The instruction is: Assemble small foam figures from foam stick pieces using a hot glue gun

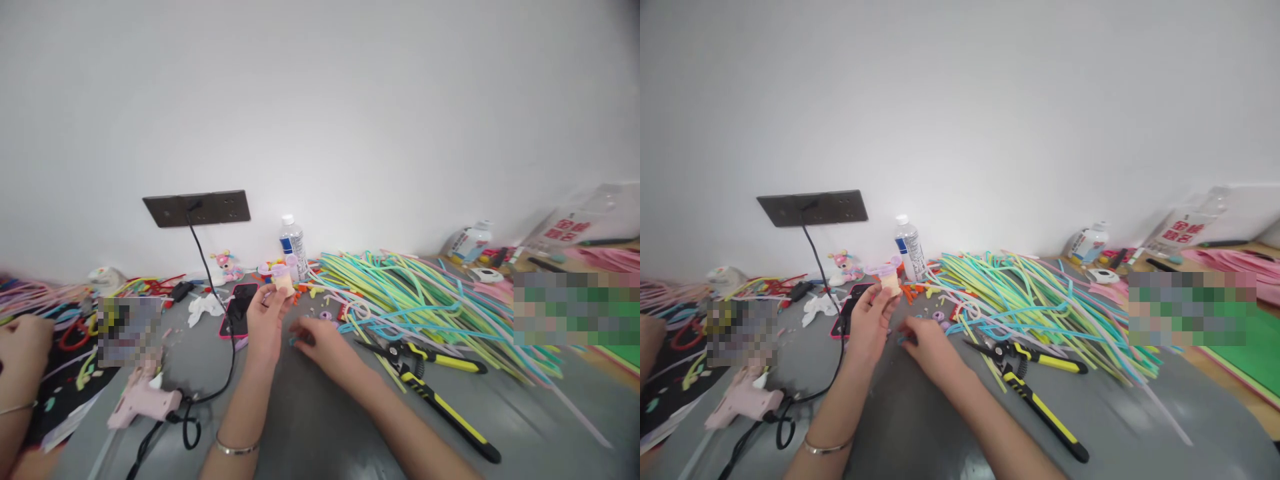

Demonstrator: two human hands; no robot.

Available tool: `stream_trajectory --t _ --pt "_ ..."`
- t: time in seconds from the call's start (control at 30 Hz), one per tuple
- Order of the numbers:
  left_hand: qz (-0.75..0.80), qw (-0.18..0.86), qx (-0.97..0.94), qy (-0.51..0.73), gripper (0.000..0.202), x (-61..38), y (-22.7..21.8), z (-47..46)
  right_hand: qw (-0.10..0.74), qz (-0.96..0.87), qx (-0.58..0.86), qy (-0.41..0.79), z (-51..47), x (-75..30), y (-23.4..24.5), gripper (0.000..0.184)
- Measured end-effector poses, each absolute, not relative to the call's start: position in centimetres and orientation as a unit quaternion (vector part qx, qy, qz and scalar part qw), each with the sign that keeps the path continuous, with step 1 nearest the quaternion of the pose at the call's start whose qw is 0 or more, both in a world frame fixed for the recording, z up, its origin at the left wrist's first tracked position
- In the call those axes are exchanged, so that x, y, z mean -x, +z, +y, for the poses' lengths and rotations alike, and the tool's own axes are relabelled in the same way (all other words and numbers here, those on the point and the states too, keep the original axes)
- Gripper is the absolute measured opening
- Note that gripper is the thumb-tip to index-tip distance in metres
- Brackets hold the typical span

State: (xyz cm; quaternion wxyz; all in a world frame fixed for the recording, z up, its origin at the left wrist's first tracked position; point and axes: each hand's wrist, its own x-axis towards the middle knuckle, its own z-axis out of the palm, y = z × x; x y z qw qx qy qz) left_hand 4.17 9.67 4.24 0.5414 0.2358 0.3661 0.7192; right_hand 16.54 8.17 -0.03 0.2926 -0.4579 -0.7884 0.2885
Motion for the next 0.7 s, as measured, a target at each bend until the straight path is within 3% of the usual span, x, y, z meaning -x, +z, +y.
stream_trajectory --t 0.13,0.27,0.7 --pt "0.376 0.544 -0.228 0.715 0.051 -4.2 3.6 9.8 0.460 -0.628 0.470 0.416 10.0 -20.3 0.8 0.018" --pt "0.377 0.552 -0.234 0.705 0.052 -4.6 3.1 9.8 0.551 -0.502 0.441 0.499 11.3 -21.5 2.0 0.033" --pt "0.386 0.551 -0.223 0.705 0.055 -4.4 2.7 9.9 0.570 -0.403 0.378 0.608 13.2 -18.8 2.0 0.039"
